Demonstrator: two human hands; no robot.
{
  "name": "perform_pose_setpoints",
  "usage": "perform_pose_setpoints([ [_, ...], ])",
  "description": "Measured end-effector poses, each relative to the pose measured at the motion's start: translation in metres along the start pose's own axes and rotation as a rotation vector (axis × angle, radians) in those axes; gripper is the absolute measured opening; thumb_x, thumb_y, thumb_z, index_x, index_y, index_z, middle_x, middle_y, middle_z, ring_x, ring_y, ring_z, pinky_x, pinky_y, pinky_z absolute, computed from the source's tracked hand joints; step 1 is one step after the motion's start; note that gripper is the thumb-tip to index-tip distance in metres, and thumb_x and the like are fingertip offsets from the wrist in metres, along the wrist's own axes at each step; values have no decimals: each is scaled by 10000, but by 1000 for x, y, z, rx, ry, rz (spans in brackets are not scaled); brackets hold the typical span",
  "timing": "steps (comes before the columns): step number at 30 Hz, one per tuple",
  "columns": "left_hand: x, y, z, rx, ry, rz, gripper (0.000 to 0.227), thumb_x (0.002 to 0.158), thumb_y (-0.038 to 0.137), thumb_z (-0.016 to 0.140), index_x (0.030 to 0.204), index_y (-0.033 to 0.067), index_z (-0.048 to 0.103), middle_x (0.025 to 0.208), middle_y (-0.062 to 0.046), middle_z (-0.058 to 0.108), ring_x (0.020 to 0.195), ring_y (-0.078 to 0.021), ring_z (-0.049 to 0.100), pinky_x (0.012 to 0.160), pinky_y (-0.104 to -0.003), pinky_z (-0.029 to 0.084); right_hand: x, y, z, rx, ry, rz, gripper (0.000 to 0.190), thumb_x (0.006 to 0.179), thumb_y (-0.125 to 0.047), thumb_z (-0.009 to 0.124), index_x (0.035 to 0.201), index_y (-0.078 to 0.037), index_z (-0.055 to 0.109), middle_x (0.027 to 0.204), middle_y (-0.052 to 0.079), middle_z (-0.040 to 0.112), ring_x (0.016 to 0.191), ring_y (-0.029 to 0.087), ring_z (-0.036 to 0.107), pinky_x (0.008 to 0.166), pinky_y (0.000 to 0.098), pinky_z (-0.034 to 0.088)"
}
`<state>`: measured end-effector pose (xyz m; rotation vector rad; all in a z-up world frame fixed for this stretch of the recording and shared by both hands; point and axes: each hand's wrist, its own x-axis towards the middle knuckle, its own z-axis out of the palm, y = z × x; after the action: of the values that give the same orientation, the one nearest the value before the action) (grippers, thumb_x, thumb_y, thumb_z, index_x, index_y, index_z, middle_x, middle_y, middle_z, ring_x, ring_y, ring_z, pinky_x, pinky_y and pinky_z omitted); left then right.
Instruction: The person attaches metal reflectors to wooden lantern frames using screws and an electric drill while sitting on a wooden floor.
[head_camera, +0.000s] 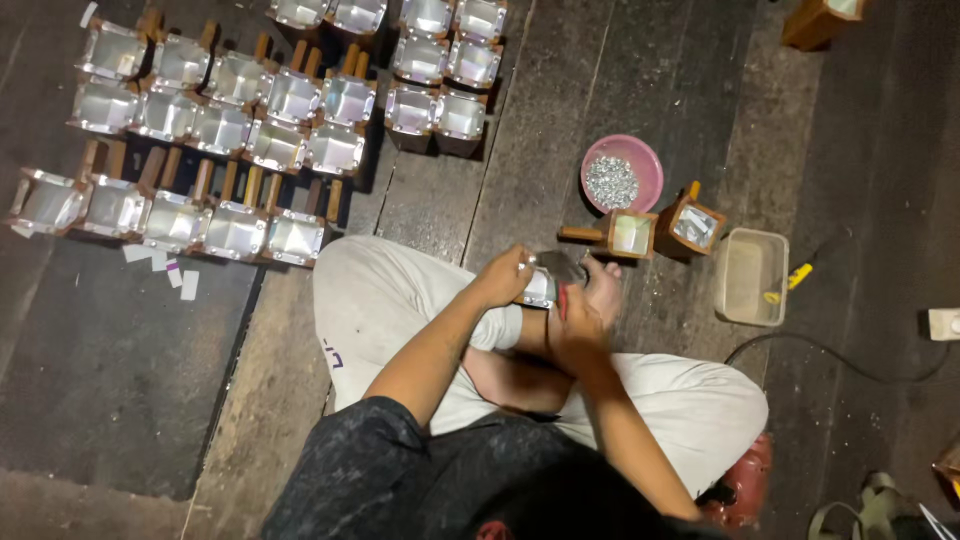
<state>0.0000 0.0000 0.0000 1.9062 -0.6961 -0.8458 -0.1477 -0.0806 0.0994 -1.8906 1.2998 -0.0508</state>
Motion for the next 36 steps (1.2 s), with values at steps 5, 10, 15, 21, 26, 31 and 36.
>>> perform_pose_setpoints([
  [5, -4, 1, -2, -14, -4, -19, 305, 994, 265, 536, 1168, 19, 581, 1109, -296, 692, 1116, -484, 655, 927, -568, 546, 42, 83, -5, -279, 383, -863, 334, 781, -259, 825, 1003, -103, 632, 1161, 165, 505, 1059, 345, 521, 940, 435, 414],
  [10, -6, 0, 5, 13, -24, 6, 317, 968, 232, 555, 1190, 8, 586, 1110, -306, 694, 1118, -496, 654, 935, -581, 542, 76, 136, 50, -314, 162, -778, 485, 871, -172, 707, 1318, -58, 557, 1581, 379, 333, 1515, 447, 279, 1299, 533, 166],
  [15, 12, -10, 8, 8, 31, 25, 298, 997, 271, 534, 1145, 17, 583, 1061, -312, 694, 1086, -498, 662, 920, -581, 543, -13, -25, -33, -115, 311, -900, 754, 787, -51, 739, 1497, -9, 485, 1596, 329, 325, 1503, 448, 302, 1269, 483, 207],
  [21, 0, -4, 9, 41, 14, -7, 290, 994, 280, 528, 1114, 20, 574, 1032, -325, 686, 1059, -506, 665, 899, -603, 534, 68, 105, 35, -155, 266, -816, 608, 778, -212, 757, 1343, -70, 585, 1491, 330, 448, 1481, 450, 332, 1291, 484, 166],
  [26, -1, 3, 3, 25, 4, -19, 297, 983, 275, 540, 1140, 26, 581, 1087, -307, 698, 1102, -493, 662, 926, -585, 536, 29, 55, 9, -146, 228, -780, 603, 800, -248, 713, 1356, -65, 568, 1296, 246, 622, 1313, 408, 545, 1213, 459, 334],
  [31, 12, -10, 7, 59, -7, 11, 299, 980, 247, 573, 1169, 15, 591, 1110, -312, 695, 1125, -504, 647, 942, -608, 521, 22, 121, -6, -309, 213, -903, 461, 819, -279, 758, 1238, -103, 682, 1058, 139, 737, 979, 303, 741, 914, 390, 569],
  [36, -15, 24, -13, 29, 1, -9, 426, 937, 254, 530, 1340, 120, 527, 1304, -147, 684, 1118, -334, 663, 912, -439, 496, -74, 63, -109, 23, -351, -314, 570, 867, -131, 603, 1433, -120, 545, 1435, 92, 611, 1316, 202, 587, 1080, 292, 442],
])
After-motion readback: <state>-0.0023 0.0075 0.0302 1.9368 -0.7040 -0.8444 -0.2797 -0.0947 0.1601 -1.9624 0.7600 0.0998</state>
